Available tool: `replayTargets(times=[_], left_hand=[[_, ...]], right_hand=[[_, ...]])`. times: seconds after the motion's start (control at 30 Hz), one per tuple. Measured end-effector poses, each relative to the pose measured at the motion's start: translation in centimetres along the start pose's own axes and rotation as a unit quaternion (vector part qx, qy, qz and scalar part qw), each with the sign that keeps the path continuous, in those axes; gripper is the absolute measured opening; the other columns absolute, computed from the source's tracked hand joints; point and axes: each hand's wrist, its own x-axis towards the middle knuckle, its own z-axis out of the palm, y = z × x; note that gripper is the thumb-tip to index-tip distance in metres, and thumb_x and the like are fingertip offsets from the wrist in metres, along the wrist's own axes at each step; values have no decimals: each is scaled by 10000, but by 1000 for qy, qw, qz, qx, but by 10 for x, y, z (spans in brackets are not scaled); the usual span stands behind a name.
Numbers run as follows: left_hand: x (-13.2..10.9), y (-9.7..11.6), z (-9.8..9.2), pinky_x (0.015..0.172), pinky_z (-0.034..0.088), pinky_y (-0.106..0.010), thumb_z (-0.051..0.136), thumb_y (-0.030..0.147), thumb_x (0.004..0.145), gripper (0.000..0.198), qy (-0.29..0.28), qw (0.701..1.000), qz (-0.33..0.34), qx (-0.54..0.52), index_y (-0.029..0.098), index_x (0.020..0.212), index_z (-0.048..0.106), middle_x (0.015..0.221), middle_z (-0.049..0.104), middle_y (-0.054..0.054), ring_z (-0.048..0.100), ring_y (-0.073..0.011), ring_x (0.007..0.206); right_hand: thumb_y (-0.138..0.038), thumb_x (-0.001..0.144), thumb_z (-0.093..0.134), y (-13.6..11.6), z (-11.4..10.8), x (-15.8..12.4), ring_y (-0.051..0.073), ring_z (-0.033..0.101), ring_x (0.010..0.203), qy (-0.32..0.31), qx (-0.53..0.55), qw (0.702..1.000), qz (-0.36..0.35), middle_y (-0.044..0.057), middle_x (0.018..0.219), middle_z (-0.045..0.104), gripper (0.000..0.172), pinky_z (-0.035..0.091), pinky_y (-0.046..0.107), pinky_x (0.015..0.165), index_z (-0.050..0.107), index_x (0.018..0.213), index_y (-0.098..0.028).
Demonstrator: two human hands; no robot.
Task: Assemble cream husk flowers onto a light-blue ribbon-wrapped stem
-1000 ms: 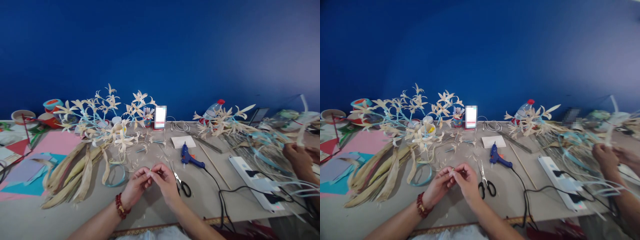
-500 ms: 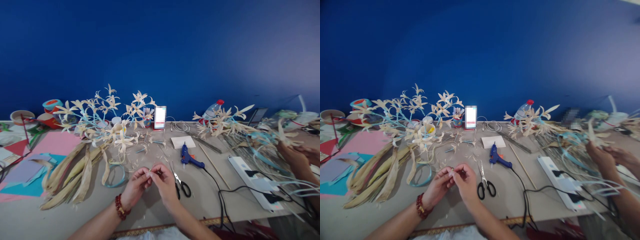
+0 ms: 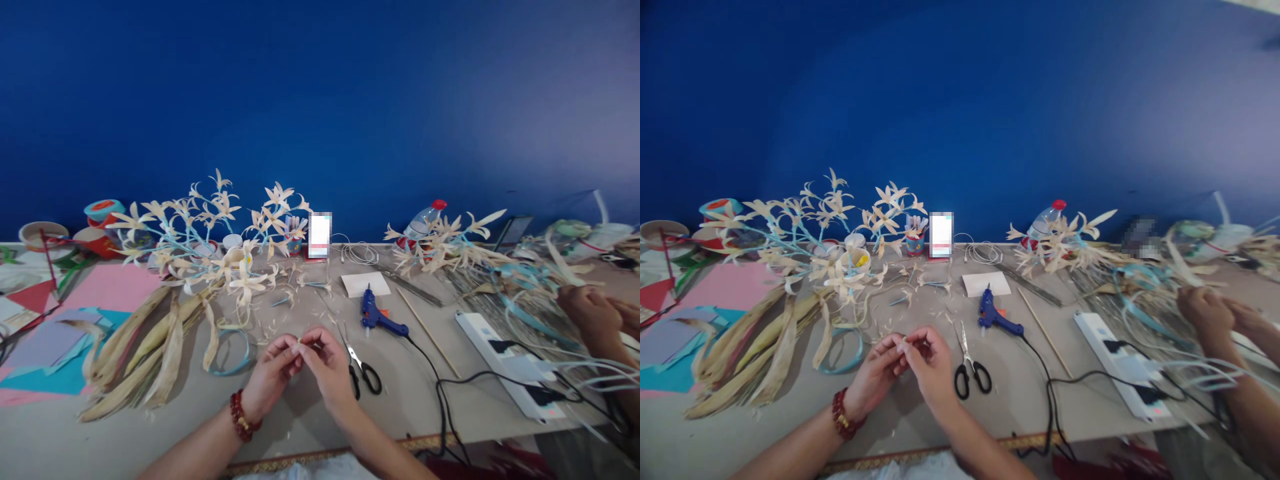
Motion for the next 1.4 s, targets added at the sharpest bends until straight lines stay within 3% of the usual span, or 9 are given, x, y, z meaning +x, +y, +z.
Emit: replayTargets(times=[0.4,0.6,0.83,1.0,1.03,1.1,1.13,1.23,1.4], left_hand=[[1,-1,-2,522,304,-192,704,237,760,144,-12,1000,8,2,147,686,619,582,539,22,426,-76,548],[1,-1,-1,530,320,-191,686,256,781,137,2,1000,22,15,154,708,628,596,543,22,431,-76,552],[7,-1,-5,542,353,-193,677,322,772,158,61,984,80,150,170,750,638,626,553,33,446,-80,557],[6,21,2,559,377,-202,664,313,771,156,65,965,107,230,159,743,652,613,569,27,473,-95,557],[4,29,3,564,388,-209,642,318,784,162,56,950,111,287,161,742,650,610,572,23,492,-107,568],[1,48,0,561,399,-218,574,341,825,186,69,889,145,429,177,769,641,626,585,17,525,-130,591],[0,59,-5,553,399,-218,535,349,847,198,84,844,167,502,187,811,643,669,609,7,548,-143,626],[3,95,-33,698,435,-238,470,313,875,212,114,657,191,720,215,840,655,835,673,-12,604,-165,778],[23,134,-76,731,430,-291,494,220,825,179,189,575,147,782,173,763,654,825,699,-80,620,-227,836]], right_hand=[[-252,761,678,1,0,0,104,549,524,-1,11,1000,-6,-30,724,557,111,481,236,493,580,733,-206],[-280,765,689,3,-6,-2,137,589,630,-7,-8,1000,11,-20,731,596,162,481,248,585,581,870,-218],[-293,786,658,12,-15,-3,152,575,700,13,-57,998,2,-3,783,602,129,452,243,618,592,856,-207],[-309,817,609,25,-24,-2,147,535,676,11,-139,990,-25,6,780,593,116,424,238,611,594,851,-199],[-306,824,597,27,-25,-2,144,529,663,-8,-150,988,-25,4,772,587,110,419,237,603,589,845,-198],[-297,840,572,32,-26,-4,140,517,639,-51,-176,983,-24,0,747,571,105,406,234,583,581,818,-195],[-291,846,562,34,-25,-5,138,511,631,-67,-192,979,-25,-1,737,563,109,399,232,576,579,802,-192],[-262,862,532,34,-25,-7,139,514,651,-91,-239,966,-45,8,756,557,119,391,232,586,577,782,-186],[-217,875,502,26,-26,-10,144,530,699,-116,-269,952,-85,18,800,551,98,399,233,610,558,800,-187]])
